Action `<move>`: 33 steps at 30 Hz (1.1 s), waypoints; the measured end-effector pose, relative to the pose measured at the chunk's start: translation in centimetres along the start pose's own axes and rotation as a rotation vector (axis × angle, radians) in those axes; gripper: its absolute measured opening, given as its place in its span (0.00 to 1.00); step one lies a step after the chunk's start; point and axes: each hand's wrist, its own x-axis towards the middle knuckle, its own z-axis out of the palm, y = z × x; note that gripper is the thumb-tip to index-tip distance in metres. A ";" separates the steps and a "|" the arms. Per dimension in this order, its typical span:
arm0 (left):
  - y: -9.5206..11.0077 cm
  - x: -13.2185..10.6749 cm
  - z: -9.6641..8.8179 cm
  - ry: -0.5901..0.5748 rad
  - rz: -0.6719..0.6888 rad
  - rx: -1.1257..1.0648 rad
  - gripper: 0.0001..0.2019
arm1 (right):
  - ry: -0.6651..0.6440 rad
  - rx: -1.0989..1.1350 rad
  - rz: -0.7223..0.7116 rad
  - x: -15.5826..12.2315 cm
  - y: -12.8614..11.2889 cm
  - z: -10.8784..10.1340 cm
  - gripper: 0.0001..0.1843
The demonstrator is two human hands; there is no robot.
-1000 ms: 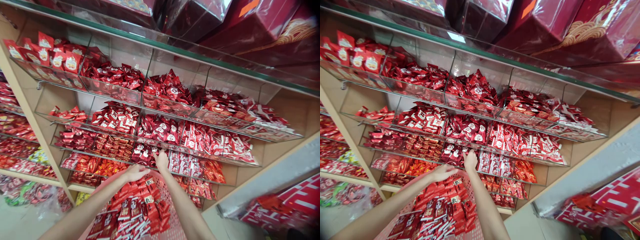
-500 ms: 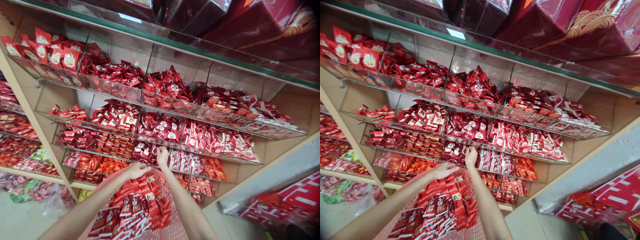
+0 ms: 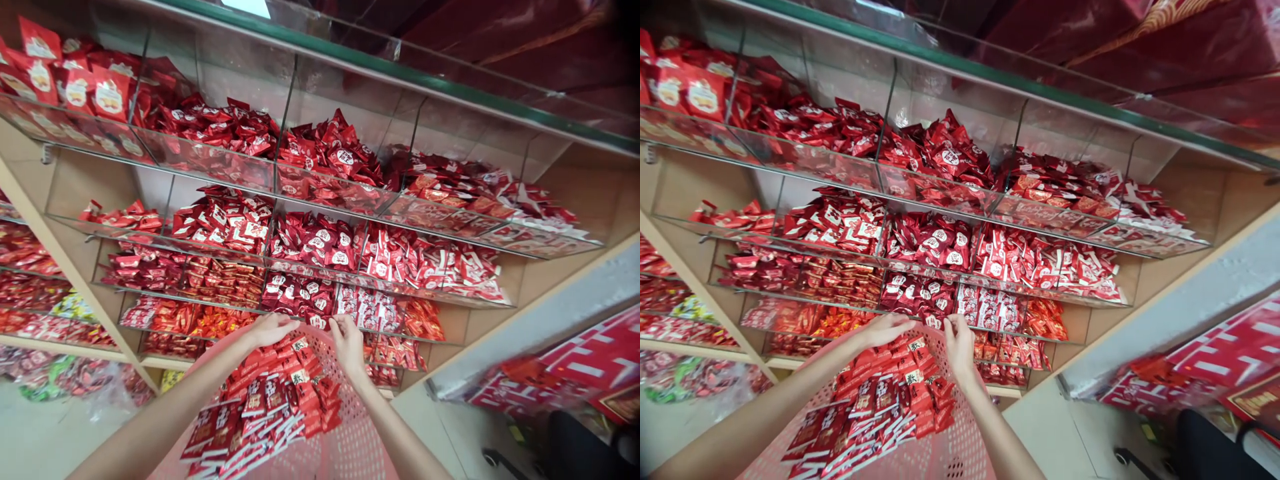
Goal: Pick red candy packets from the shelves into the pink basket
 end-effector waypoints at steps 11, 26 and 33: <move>0.6 0.0 -0.3 -0.009 -0.021 0.011 0.24 | -0.070 0.390 0.336 -1.4 0.7 0.1 0.20; 0.5 0.3 -0.2 -0.039 -0.052 0.103 0.26 | -0.151 0.478 0.414 -2.1 0.7 0.1 0.19; 1.5 0.7 -0.7 0.033 -0.024 0.189 0.17 | -0.218 0.462 0.384 -2.1 -0.4 -0.7 0.19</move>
